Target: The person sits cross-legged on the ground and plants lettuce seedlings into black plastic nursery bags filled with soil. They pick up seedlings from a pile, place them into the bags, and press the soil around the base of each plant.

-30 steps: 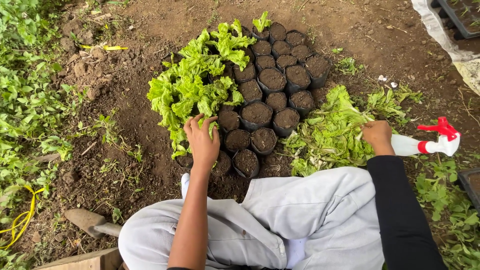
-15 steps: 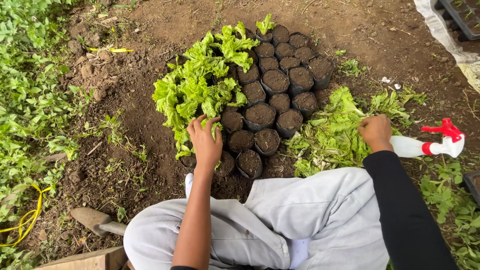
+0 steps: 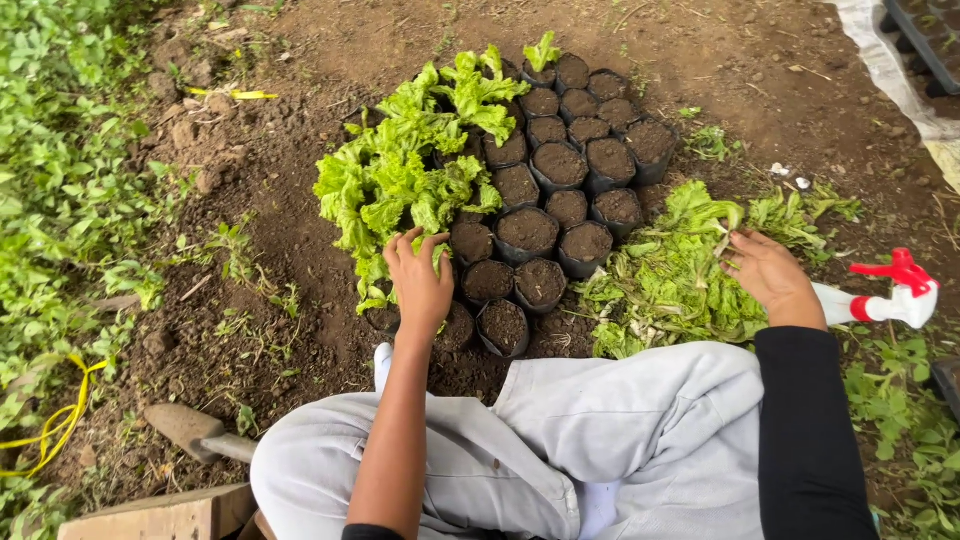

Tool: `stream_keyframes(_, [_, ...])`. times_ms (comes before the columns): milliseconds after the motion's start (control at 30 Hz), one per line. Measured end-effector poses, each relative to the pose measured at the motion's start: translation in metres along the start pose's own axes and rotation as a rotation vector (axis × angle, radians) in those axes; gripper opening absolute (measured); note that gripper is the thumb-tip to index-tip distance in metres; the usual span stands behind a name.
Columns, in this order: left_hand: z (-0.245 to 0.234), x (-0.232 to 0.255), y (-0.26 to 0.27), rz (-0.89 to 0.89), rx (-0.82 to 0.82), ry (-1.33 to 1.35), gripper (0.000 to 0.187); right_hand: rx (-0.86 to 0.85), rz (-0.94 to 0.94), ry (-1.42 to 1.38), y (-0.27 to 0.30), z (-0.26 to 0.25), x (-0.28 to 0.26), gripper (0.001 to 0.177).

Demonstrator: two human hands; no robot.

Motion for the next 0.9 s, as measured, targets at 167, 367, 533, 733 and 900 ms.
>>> stream_keyframes(167, [0.009,-0.009,0.0,-0.05,-0.038,-0.018,0.025,-0.029,-0.042,-0.05,0.01,0.015,-0.005,0.017])
stream_keyframes(367, [0.031,-0.009,-0.002,-0.006,-0.047,-0.12,0.027,0.12,-0.088,0.117,0.016,0.043,-0.01,0.018])
stream_keyframes(533, [0.069,-0.001,0.004,0.025,-0.265,-0.266,0.037,0.057,-0.264,0.315,0.047,0.144,-0.031,0.018])
stream_keyframes(733, [0.062,0.021,-0.003,0.121,-0.444,-0.649,0.039,-0.244,-0.522,0.428,0.066,0.276,-0.004,0.042])
stream_keyframes(900, [0.076,0.009,0.003,0.102,-0.491,-0.677,0.043,-0.288,-0.565,0.437,0.064,0.325,0.019,0.027])
Point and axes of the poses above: each hand's wrist, its own y-axis away from the middle knuckle, its own z-axis out of the palm, x = y × z, the point moved 4 cm from there along -y, towards the middle knuckle, and after that the axes turned 7 degrees about x, right-handed, at the moved point
